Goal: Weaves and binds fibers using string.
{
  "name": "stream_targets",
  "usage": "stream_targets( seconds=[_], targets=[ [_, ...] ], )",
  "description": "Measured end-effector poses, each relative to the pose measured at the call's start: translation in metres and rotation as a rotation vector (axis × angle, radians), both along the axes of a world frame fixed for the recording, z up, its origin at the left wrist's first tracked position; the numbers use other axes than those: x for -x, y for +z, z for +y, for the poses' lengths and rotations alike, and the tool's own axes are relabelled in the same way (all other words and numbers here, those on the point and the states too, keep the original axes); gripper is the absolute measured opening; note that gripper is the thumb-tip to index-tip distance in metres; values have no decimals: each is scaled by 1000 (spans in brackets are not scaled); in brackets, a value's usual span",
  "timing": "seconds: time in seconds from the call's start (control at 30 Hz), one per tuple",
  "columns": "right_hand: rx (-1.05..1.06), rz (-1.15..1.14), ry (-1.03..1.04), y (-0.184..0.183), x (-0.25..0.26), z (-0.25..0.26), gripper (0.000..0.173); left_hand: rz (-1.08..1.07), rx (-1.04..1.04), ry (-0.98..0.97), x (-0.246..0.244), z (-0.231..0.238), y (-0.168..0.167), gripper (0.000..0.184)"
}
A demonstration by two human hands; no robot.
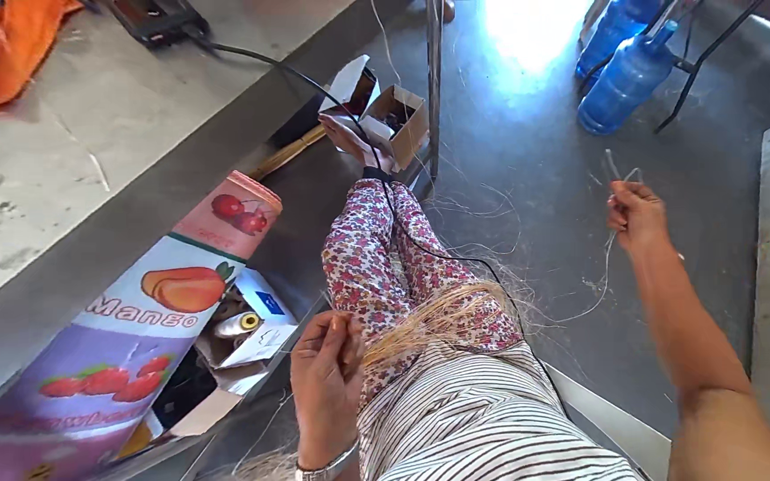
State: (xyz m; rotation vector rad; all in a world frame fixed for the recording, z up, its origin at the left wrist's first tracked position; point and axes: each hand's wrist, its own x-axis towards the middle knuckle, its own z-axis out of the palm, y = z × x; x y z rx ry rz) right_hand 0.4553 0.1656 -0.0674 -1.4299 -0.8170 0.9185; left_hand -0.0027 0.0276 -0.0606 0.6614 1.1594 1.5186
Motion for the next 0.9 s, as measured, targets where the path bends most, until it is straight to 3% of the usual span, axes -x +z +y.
stream_targets(
  seconds=[0.23, 0.43, 0.6, 0.73, 0.9],
  targets=[
    [37, -62, 688, 4, 143, -44, 13, -173, 99, -357, -50, 28, 0, 25],
    [55, -95, 932, -3, 176, -64, 7, -317, 71, -350, -73, 47, -16, 26],
    [146, -203, 940, -8, 155, -51, 10, -120, 28, -168, -61, 48, -15, 28],
    [243, -390, 978, -19, 106, -24, 12, -98, -54, -3, -13, 43, -9, 31],
    [407, -417, 668, -65, 12, 1, 16, -180, -194, 266, 37, 44, -6, 38]
  ],
)
